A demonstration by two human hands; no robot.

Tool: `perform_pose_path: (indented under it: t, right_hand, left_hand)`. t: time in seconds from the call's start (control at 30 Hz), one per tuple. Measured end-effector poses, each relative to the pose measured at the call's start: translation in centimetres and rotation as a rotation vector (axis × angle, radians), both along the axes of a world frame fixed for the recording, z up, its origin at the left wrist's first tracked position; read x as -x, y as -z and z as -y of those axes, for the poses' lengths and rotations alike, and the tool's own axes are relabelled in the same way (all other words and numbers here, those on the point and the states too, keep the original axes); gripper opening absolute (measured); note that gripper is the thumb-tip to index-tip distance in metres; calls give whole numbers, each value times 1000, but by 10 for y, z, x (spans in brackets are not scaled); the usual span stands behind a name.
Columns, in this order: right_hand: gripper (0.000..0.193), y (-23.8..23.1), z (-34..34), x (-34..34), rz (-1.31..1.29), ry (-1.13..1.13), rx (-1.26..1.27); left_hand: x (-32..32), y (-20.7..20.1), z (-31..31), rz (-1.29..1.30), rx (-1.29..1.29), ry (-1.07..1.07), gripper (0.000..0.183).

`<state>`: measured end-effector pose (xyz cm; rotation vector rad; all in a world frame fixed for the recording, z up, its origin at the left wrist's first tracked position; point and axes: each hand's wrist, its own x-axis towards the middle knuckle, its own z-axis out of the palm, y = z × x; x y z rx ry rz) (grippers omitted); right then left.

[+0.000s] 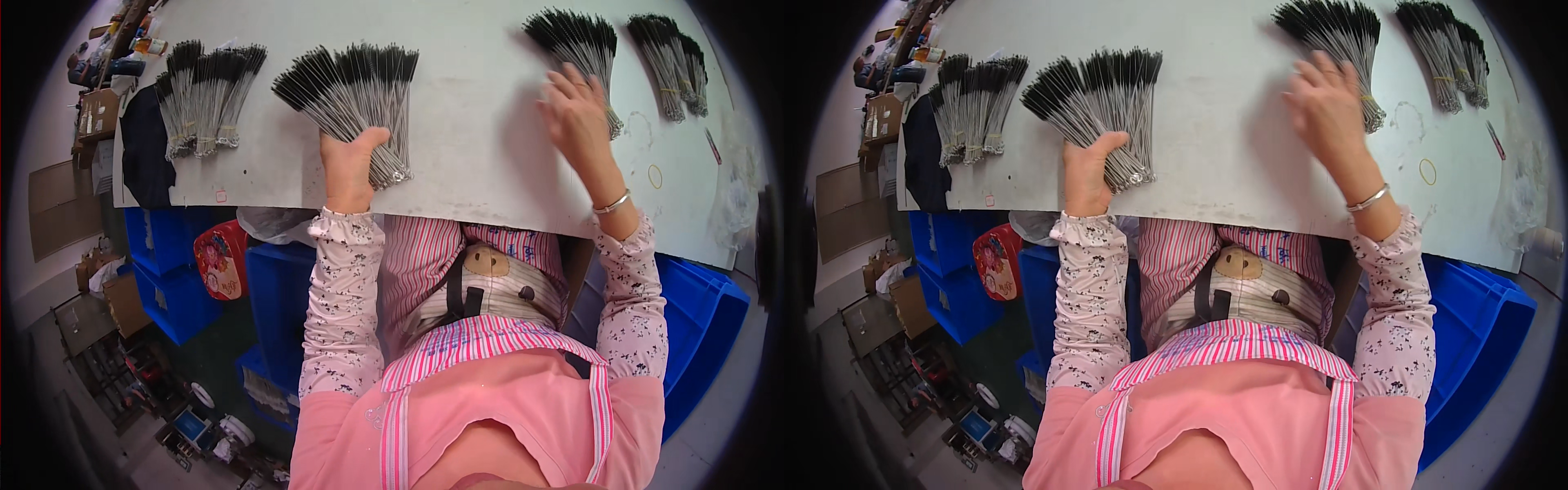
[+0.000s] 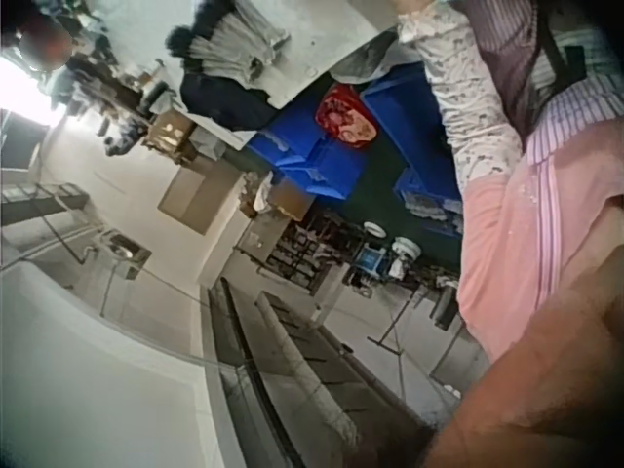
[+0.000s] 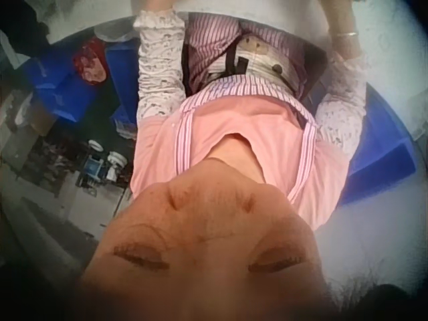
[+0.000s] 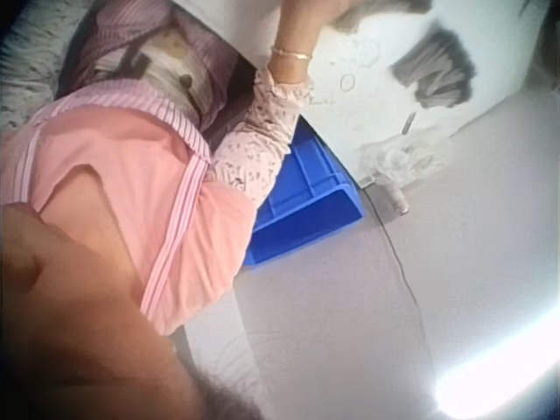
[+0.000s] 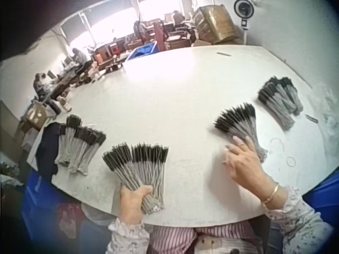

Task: The person gathers bundles of long-handled brushes from a table, aligns them, and secures them with rubber bands. She places the finished bundles into a blue plastic bin.

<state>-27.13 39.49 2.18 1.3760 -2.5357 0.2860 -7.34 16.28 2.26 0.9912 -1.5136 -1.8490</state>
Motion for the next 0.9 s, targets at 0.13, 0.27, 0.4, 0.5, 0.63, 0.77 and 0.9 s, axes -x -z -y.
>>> perform_pose_path:
  t: [0.13, 0.27, 0.4, 0.5, 0.63, 0.77, 0.9]
  right_hand:
    - [24, 2, 58, -55, 267, -367, 187]
    - [30, 19, 95, -79, 183, -521, 194]
    - [29, 20, 102, -70, 89, -527, 108]
    - [28, 25, 94, -63, 90, -471, 67]
    - [29, 25, 97, -75, 110, -491, 151]
    - [47, 18, 108, -105, 162, -610, 83]
    - [47, 29, 104, -91, 112, -548, 91]
  left_hand:
    - [-2, -7, 12, 40, -57, 36, 48]
    - [-10, -4, 26, 111, -5, 97, 53]
    - [-25, 13, 49, 502, 457, 20, 41]
    - [-42, 14, 70, 474, 518, 80, 48]
    - [-51, 2, 84, 563, 418, 172, 75]
    - [-47, 11, 74, 772, 759, 50, 74]
    - [-43, -3, 72, 915, 773, 90, 77]
